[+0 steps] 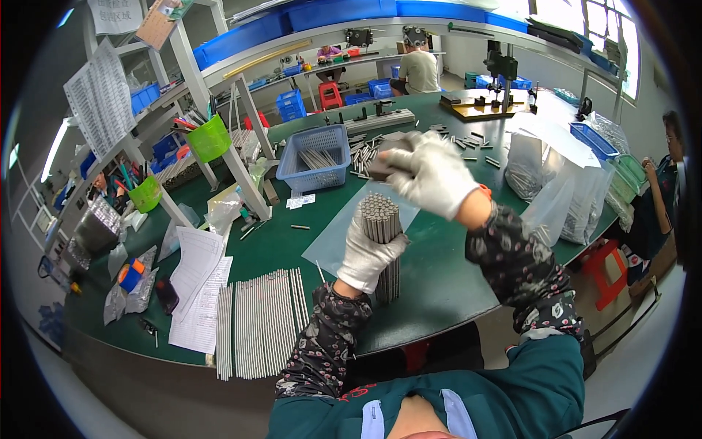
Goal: Gather thin metal rods from a workspace, align them into a bundle, clean the bundle with an air duster, and place them into a plastic bag.
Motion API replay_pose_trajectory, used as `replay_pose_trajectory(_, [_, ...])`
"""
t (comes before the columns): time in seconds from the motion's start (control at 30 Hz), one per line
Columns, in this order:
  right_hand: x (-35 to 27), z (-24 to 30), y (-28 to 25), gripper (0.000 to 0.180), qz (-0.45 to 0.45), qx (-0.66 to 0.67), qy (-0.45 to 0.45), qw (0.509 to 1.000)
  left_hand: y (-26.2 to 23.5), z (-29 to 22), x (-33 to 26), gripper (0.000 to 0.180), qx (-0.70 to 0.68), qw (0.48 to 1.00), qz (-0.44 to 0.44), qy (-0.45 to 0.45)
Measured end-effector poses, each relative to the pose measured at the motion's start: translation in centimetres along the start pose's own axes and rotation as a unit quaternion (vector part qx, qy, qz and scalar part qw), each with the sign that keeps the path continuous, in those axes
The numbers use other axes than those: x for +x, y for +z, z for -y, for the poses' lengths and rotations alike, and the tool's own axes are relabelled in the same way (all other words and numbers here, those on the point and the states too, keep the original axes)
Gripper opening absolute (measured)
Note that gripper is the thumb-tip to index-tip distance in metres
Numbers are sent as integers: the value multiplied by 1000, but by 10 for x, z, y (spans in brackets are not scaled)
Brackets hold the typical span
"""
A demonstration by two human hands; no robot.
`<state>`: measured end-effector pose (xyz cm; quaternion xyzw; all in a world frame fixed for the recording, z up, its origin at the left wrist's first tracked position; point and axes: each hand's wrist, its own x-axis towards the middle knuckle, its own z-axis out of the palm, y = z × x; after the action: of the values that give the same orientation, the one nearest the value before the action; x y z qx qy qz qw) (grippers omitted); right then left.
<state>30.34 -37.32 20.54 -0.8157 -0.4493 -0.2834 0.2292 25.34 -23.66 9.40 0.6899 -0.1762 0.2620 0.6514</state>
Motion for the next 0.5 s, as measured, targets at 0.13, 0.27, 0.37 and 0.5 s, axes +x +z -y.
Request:
replay_pose_trajectory(0.13, [-5, 5, -5, 35, -46, 65, -86, 993, -4, 8, 0, 59, -82, 996, 10, -32])
replay_pose_trajectory(0.27, [2, -4, -5, 39, 25, 19, 8, 999, -4, -1, 1, 64, -96, 992, 21, -83])
replay_pose_trajectory(0.37, [4, -11, -6, 36, -48, 98, -15, 994, -14, 23, 1, 62, -11, 1000, 26, -4])
replay_pose_trajectory(0.5, [1, -2, 4, 36, 17, 126, -66, 990, -9, 2, 3, 50, -37, 998, 33, -43])
